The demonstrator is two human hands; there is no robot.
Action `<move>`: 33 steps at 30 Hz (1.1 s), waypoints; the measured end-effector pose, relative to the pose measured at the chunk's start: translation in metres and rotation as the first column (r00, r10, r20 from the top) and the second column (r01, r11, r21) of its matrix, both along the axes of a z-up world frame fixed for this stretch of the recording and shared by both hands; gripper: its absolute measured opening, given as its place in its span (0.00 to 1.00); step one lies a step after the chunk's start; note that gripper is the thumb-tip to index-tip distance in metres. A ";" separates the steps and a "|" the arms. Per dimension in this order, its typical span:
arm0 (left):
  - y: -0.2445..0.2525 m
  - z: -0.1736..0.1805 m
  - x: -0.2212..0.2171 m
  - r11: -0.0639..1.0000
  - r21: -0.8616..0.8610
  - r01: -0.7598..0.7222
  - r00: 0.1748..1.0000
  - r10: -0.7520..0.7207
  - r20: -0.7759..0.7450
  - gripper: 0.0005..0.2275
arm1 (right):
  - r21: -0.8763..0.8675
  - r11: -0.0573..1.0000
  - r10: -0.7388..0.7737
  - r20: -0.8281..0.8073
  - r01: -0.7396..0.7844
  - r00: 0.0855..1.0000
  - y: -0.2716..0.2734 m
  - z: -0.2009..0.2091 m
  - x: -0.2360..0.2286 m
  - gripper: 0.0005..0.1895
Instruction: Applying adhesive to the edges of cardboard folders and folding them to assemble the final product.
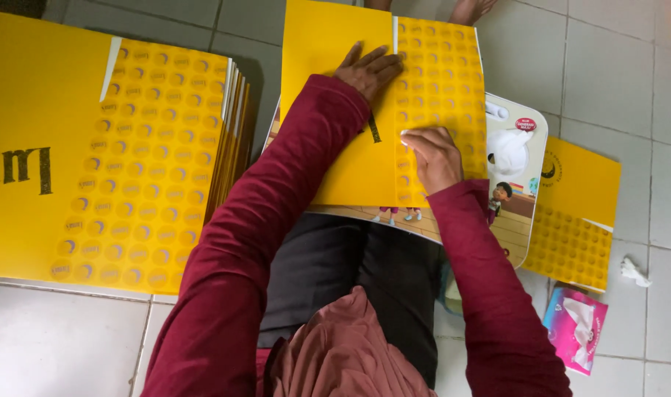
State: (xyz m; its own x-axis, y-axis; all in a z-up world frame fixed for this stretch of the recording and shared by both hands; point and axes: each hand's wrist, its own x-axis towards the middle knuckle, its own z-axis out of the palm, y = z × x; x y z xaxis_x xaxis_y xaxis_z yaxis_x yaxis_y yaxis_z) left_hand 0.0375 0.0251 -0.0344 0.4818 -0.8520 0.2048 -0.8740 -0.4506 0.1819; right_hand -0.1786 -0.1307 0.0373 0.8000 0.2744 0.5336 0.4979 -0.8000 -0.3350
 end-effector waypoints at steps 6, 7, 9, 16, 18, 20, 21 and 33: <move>0.005 0.021 -0.009 0.999 0.052 0.006 0.991 0.001 -0.133 0.34 | -0.156 0.984 -0.091 -0.025 0.086 0.996 0.022 -0.011 -0.043 0.18; 0.003 0.018 -0.007 0.999 0.049 0.010 0.991 -0.003 -0.131 0.34 | -0.158 0.983 -0.095 -0.022 0.091 0.995 0.026 -0.004 -0.055 0.18; 0.004 0.008 -0.006 1.000 -0.013 0.013 0.997 -0.014 -0.078 0.31 | -0.071 0.997 0.009 -0.034 -0.011 0.999 0.038 0.009 -0.085 0.17; -0.002 0.007 -0.006 1.000 0.026 0.013 0.994 -0.010 -0.111 0.43 | -0.141 0.990 -0.036 -0.068 0.026 0.997 0.022 -0.012 -0.072 0.18; -0.001 0.011 -0.005 0.997 0.080 0.017 0.990 -0.005 -0.141 0.45 | -0.175 0.980 -0.120 -0.157 0.092 0.980 0.020 -0.010 -0.036 0.18; 0.000 0.011 -0.005 0.997 0.075 0.017 0.991 -0.007 -0.131 0.44 | -0.142 0.987 -0.087 -0.100 0.072 0.991 0.014 -0.015 0.006 0.17; 0.000 0.011 -0.005 0.998 0.068 0.019 0.992 -0.011 -0.122 0.45 | -0.113 0.992 -0.057 -0.043 0.052 0.997 0.010 -0.016 0.027 0.17; 0.006 0.028 -0.012 0.993 0.122 -0.005 0.986 0.025 -0.164 0.42 | -0.141 0.986 -0.092 -0.044 0.085 0.995 0.035 -0.008 -0.065 0.19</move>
